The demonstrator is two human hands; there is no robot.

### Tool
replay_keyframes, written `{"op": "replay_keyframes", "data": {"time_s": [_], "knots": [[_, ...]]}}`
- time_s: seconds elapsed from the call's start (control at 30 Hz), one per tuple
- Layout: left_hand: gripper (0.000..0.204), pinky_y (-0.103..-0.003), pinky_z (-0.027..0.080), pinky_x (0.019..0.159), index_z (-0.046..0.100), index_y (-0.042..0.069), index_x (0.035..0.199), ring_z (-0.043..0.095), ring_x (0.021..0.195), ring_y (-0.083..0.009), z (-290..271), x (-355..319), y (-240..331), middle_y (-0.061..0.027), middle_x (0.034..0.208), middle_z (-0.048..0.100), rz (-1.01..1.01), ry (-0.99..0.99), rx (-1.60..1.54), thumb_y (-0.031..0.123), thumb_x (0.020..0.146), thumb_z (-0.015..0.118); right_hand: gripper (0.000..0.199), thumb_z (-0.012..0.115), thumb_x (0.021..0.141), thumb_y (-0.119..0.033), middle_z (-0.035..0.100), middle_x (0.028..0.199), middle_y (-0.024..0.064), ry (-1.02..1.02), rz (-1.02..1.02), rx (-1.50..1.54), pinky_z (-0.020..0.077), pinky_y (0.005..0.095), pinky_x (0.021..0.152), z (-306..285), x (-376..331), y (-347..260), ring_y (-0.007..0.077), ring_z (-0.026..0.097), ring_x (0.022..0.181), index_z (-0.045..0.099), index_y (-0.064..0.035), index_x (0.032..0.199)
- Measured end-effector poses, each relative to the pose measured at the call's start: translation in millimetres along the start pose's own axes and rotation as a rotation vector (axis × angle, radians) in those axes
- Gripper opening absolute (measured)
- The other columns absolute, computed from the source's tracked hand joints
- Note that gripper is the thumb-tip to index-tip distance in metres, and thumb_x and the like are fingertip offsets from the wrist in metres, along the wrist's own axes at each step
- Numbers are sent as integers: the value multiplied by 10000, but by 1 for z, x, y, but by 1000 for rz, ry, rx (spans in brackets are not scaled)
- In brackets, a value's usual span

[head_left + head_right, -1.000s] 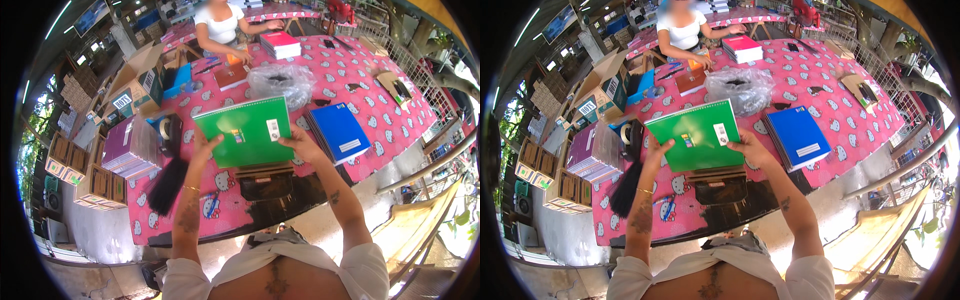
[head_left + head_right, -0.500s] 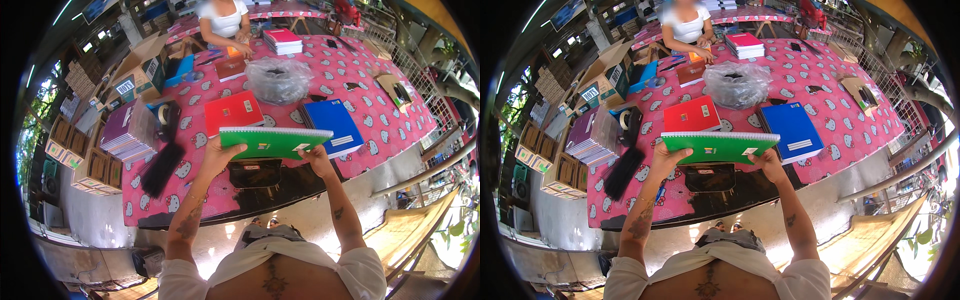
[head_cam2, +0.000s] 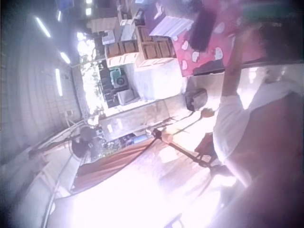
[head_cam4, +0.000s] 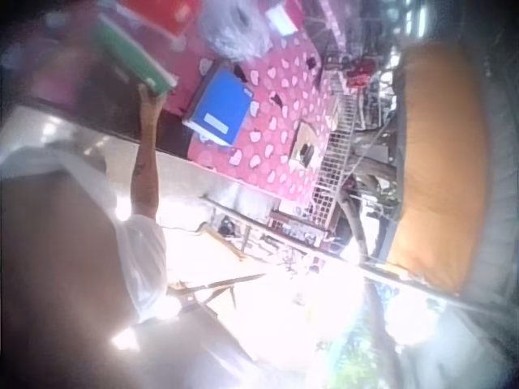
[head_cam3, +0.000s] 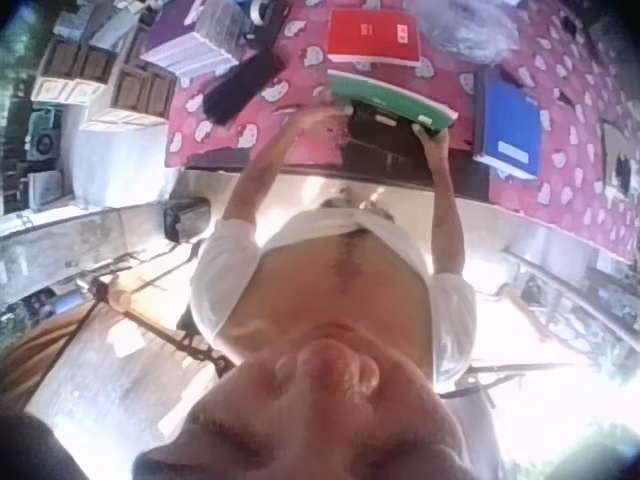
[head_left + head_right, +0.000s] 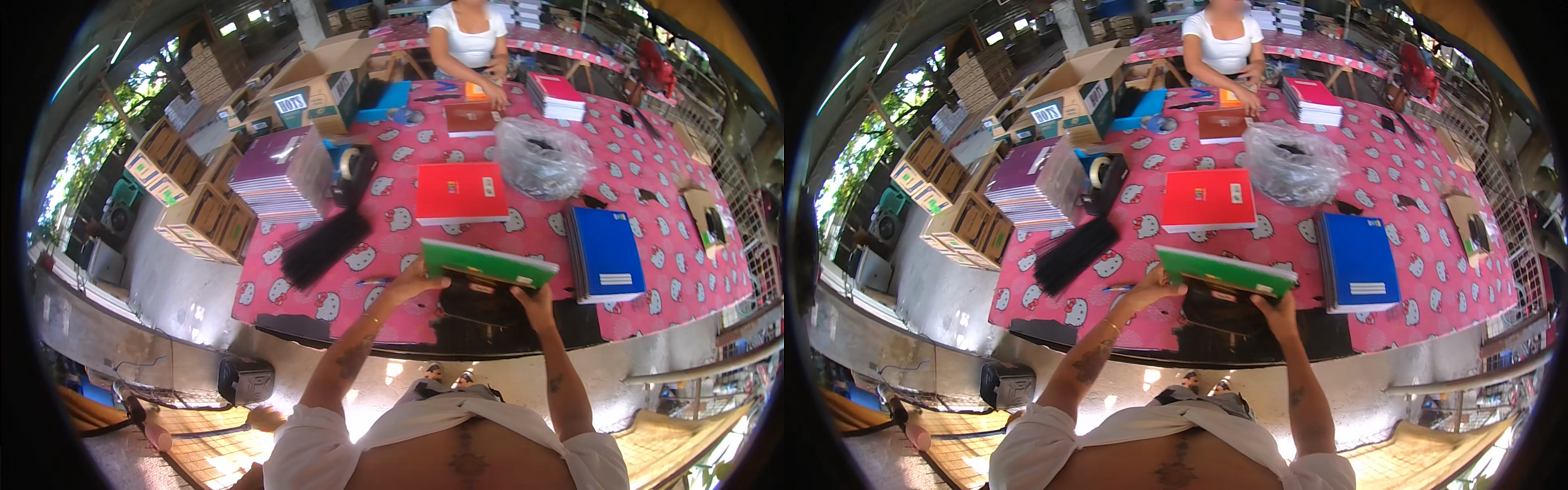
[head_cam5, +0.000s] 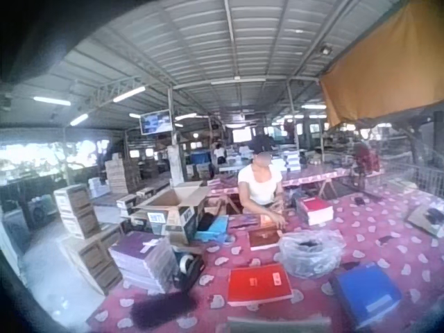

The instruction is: The person picks up notebooks one by one from a stack, turns them over, and places them into a separate pile on the table.

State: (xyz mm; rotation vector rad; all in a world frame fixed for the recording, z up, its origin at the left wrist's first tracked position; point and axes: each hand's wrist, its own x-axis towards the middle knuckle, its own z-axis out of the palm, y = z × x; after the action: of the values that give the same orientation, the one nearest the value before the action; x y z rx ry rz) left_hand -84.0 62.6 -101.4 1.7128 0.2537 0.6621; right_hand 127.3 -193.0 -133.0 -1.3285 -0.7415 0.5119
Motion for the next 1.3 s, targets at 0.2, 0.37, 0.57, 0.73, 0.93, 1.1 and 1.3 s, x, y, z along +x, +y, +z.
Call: {"op": "replay_keyframes", "data": {"time_s": [0.2, 0.37, 0.57, 0.73, 0.93, 1.1, 1.3], "knots": [[320, -454, 510, 831, 659, 72, 1153, 613, 884, -345, -183, -23, -58, -138, 986, 625, 47, 458, 1740, 200, 866, 719, 532, 848, 823, -136, 646, 1231, 51, -41, 43, 52, 465, 331, 988, -15, 5, 0, 161, 587, 1132, 579, -32, 1271], [231, -425, 534, 783, 623, 84, 1125, 611, 819, -295, -179, -28, -40, -95, 985, 610, 145, 434, 1562, 161, 912, 669, 669, 849, 803, -283, 599, 1290, 110, 210, -441, -125, 429, 435, 1047, 28, 12, -139, 270, 515, 1267, 522, -46, 1336], [251, -406, 546, 634, 651, 94, 1197, 640, 822, -318, -158, -31, -13, -105, 893, 611, 166, 171, 1572, 172, 959, 631, 339, 764, 829, -212, 655, 1221, 85, -114, -815, -981, 486, 438, 923, 150, 35, -151, 295, 632, 1069, 679, -61, 1120], [248, -401, 523, 611, 691, 69, 1164, 632, 713, -292, -92, 0, 63, -104, 806, 619, 370, 270, 1093, 109, 919, 682, 200, 735, 850, -163, 723, 890, 66, -150, -600, -954, 523, 431, 724, 157, 61, -111, 300, 685, 772, 724, -124, 1046], [198, -262, 478, 583, 721, -3, 1094, 630, 696, -133, -18, -13, 90, -116, 873, 702, 236, 310, 515, 57, 906, 722, 144, 749, 836, -155, 712, 835, 78, -144, -599, -882, 519, 428, 652, 165, 64, -118, 321, 675, 730, 732, -124, 976], [153, -276, 465, 552, 736, -2, 1035, 612, 627, -141, -14, -7, 89, -106, 792, 692, 259, 318, 454, 82, 909, 721, 133, 745, 843, -164, 712, 831, 83, -136, -566, -890, 534, 428, 662, 162, 66, -115, 325, 679, 720, 733, -125, 969], [146, -308, 465, 512, 745, 6, 972, 616, 553, -171, -21, -3, 85, -117, 729, 677, 184, 312, 477, 139, 924, 708, 124, 739, 850, -185, 716, 840, 87, -128, -532, -905, 550, 438, 662, 164, 66, -118, 334, 684, 734, 730, -127, 959]]}}
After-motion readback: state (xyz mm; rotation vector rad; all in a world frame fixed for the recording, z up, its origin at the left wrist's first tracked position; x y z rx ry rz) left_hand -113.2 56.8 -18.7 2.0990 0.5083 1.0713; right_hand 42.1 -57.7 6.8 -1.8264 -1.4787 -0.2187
